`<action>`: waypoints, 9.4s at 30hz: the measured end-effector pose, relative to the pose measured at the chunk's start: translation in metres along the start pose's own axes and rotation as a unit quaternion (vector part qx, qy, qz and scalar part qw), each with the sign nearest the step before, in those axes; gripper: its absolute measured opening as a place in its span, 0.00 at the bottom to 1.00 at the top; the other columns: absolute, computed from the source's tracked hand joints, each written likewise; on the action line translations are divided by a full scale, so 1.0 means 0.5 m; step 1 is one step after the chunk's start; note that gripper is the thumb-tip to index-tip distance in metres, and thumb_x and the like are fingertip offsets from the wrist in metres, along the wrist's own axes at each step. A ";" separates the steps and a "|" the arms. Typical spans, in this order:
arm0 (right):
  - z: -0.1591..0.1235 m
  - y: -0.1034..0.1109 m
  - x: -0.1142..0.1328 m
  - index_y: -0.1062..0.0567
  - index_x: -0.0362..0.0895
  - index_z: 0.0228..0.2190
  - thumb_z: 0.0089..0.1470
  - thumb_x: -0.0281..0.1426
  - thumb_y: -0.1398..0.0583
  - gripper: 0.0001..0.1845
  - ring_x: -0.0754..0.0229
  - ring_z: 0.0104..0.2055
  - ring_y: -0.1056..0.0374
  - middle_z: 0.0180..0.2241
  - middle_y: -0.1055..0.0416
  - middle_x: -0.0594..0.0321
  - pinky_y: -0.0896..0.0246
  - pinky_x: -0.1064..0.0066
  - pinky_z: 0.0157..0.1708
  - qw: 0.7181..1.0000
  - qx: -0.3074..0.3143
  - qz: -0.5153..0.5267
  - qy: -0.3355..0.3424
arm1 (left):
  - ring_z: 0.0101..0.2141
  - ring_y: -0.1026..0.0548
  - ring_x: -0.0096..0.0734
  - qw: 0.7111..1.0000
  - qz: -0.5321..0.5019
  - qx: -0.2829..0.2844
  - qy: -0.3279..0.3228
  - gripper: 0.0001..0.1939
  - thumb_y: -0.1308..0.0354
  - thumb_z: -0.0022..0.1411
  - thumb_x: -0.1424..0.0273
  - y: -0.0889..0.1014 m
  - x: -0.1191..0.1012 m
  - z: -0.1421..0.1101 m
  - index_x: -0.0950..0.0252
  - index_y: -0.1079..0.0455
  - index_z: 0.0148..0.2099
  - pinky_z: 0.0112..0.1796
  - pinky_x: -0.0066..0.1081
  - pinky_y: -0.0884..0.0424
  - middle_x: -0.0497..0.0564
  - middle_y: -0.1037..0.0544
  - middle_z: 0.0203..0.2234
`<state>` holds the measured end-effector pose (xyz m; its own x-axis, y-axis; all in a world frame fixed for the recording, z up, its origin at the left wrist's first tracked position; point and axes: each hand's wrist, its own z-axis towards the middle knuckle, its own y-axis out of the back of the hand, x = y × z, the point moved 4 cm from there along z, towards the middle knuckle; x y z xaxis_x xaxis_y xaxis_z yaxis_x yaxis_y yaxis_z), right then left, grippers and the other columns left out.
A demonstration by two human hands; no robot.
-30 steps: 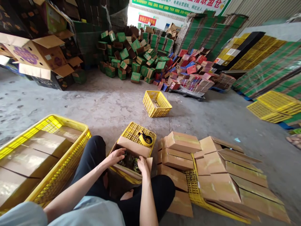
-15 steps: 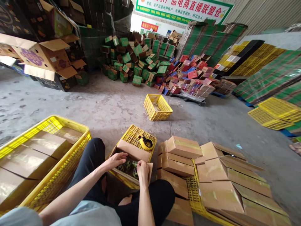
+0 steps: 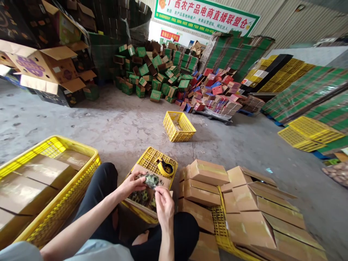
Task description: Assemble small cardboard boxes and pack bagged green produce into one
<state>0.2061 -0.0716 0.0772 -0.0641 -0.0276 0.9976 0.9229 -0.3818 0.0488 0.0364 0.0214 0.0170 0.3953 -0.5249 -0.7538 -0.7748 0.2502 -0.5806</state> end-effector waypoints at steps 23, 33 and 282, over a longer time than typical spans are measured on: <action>0.022 0.020 -0.016 0.19 0.48 0.40 0.43 0.45 0.25 0.24 0.48 0.48 0.22 0.43 0.17 0.56 0.26 0.61 0.47 0.981 -0.101 0.130 -0.106 | 0.44 0.21 0.40 0.996 0.004 0.049 -0.071 0.32 0.22 0.49 0.54 -0.055 -0.069 -0.032 0.61 0.27 0.51 0.46 0.38 0.22 0.55 0.21 0.47; 0.020 0.013 -0.009 0.21 0.47 0.36 0.41 0.47 0.24 0.24 0.48 0.46 0.22 0.39 0.17 0.58 0.27 0.62 0.44 0.981 -0.100 0.119 -0.115 | 0.32 0.23 0.34 0.980 0.088 -0.062 -0.166 0.28 0.29 0.53 0.46 -0.036 -0.071 -0.010 0.67 0.22 0.40 0.35 0.29 0.29 0.53 0.18 0.32; 0.098 -0.029 -0.308 0.26 0.45 0.53 0.66 0.40 0.37 0.18 0.53 0.50 0.26 0.54 0.27 0.56 0.26 0.56 0.49 0.817 0.235 -0.511 -0.128 | 0.40 0.21 0.44 0.937 0.349 -0.024 -0.014 0.16 0.35 0.51 0.68 0.118 0.121 0.032 0.64 0.18 0.43 0.44 0.38 0.29 0.53 0.17 0.36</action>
<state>0.2215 -0.0165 -0.0748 -0.8662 0.3003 0.3994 0.4851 0.3132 0.8164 0.0225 0.0174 -0.0675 -0.2030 -0.2257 -0.9528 -0.8703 0.4876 0.0699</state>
